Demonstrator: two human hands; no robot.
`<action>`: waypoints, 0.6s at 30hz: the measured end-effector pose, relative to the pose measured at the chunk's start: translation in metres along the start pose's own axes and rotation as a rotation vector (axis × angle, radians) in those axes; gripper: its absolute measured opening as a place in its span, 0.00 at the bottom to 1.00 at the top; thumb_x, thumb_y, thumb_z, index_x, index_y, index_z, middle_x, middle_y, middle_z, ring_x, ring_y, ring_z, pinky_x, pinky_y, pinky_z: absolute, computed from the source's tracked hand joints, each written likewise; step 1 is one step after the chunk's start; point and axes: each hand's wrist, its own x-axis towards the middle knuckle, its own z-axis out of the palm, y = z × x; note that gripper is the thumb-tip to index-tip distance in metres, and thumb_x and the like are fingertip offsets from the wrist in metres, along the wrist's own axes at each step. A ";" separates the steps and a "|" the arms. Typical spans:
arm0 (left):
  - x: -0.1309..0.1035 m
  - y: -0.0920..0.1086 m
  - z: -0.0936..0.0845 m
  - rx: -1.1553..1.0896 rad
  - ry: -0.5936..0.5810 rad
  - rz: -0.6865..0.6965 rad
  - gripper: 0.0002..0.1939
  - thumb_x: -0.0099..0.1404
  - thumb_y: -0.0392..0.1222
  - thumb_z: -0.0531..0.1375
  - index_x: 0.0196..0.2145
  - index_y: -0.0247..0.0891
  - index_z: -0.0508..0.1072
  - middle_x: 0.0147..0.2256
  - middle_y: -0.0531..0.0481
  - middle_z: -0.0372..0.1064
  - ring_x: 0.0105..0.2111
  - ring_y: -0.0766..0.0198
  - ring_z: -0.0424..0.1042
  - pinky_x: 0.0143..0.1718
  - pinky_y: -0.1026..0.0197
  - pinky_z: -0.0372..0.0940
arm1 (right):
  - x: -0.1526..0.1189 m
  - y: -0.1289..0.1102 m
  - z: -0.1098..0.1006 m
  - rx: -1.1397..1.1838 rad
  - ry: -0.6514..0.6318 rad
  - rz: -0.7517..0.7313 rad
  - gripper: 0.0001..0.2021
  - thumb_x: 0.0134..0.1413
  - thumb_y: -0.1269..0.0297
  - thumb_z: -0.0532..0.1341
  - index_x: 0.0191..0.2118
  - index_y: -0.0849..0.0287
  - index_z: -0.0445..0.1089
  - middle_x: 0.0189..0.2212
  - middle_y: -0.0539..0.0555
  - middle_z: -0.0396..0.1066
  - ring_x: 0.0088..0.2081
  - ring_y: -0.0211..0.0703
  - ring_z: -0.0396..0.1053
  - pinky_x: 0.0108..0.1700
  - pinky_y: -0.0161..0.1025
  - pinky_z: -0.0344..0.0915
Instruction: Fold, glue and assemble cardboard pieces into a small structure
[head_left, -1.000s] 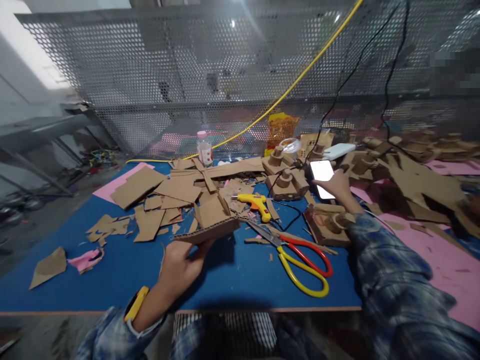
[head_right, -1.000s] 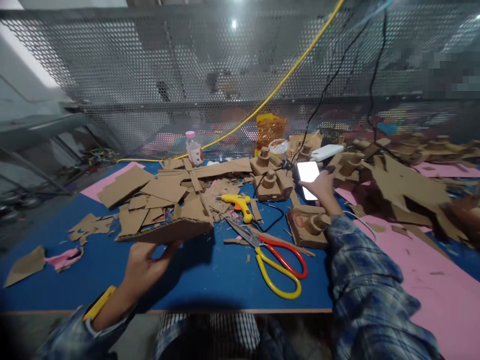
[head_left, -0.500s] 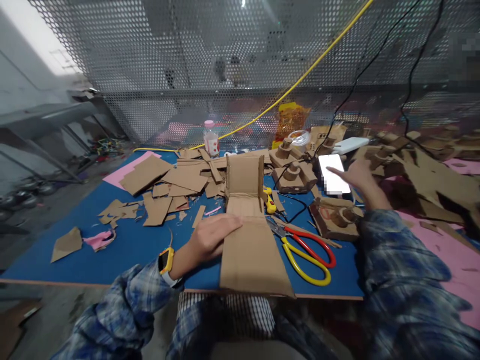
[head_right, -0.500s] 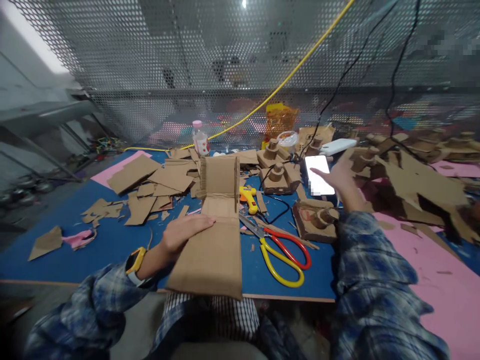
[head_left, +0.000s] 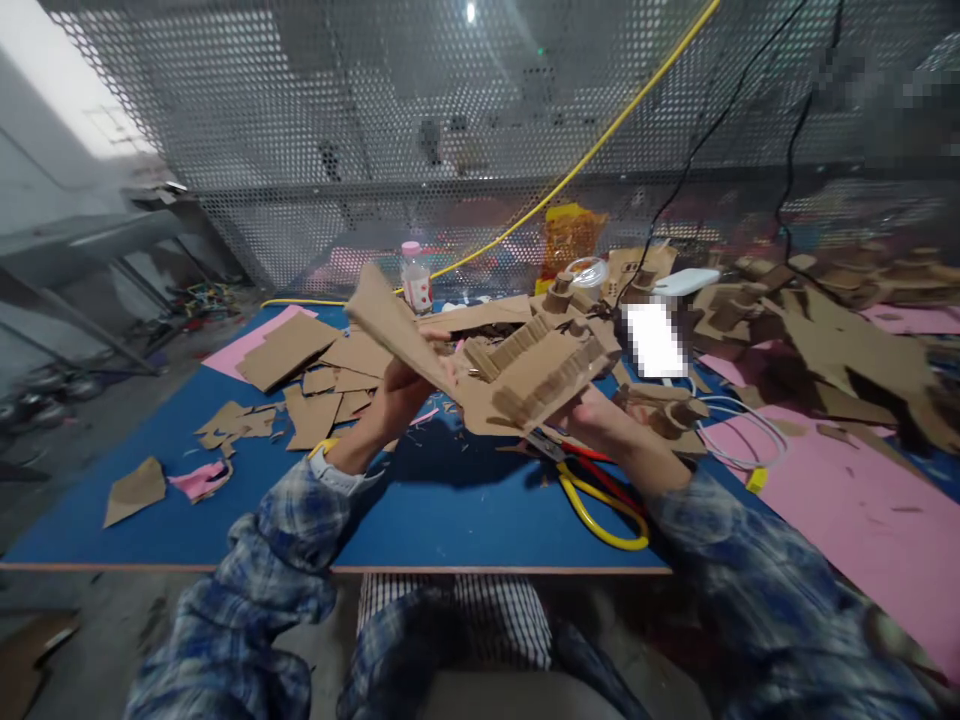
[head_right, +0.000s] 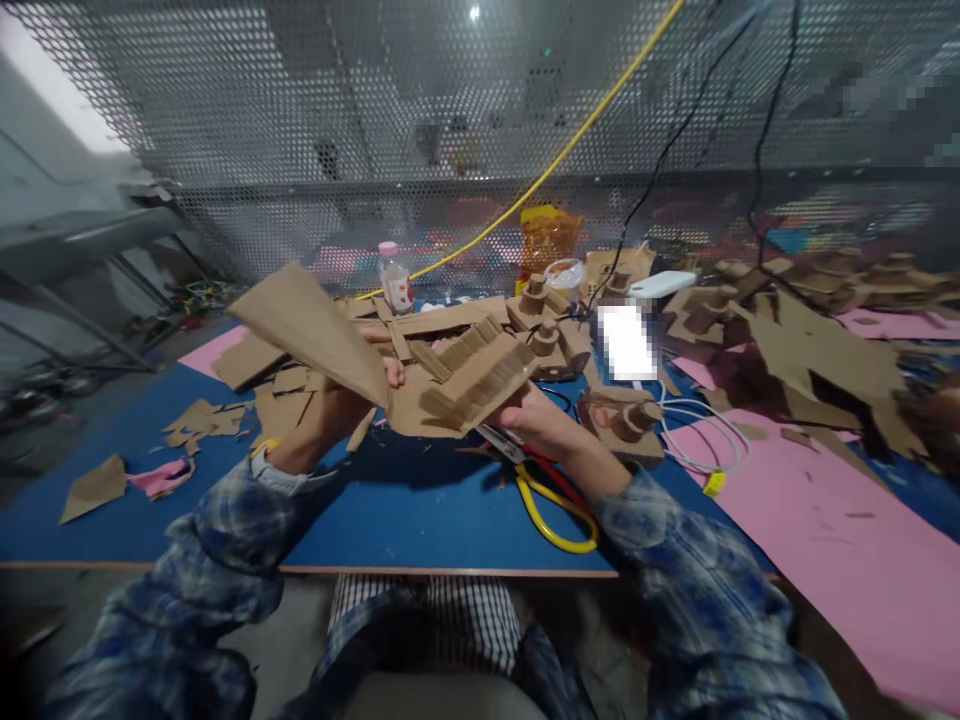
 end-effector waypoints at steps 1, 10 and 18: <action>0.001 -0.002 0.000 -0.004 0.006 -0.043 0.24 0.54 0.50 0.66 0.46 0.41 0.65 0.25 0.55 0.68 0.27 0.67 0.67 0.32 0.63 0.63 | 0.000 0.000 0.007 0.027 0.039 -0.014 0.38 0.26 0.45 0.72 0.48 0.52 0.65 0.39 0.53 0.73 0.46 0.51 0.70 0.48 0.50 0.69; 0.012 -0.026 0.021 0.071 0.381 -0.161 0.16 0.58 0.46 0.61 0.43 0.40 0.65 0.27 0.55 0.64 0.28 0.67 0.65 0.35 0.63 0.62 | 0.008 0.018 0.031 0.059 0.373 -0.137 0.41 0.27 0.55 0.73 0.51 0.51 0.57 0.46 0.54 0.69 0.50 0.50 0.68 0.55 0.53 0.63; 0.017 -0.038 0.035 0.143 0.569 -0.360 0.11 0.59 0.37 0.59 0.41 0.38 0.65 0.36 0.52 0.65 0.34 0.68 0.66 0.38 0.65 0.62 | 0.001 0.040 0.029 -0.063 0.437 -0.145 0.41 0.30 0.53 0.72 0.53 0.51 0.53 0.47 0.55 0.65 0.50 0.51 0.66 0.54 0.53 0.63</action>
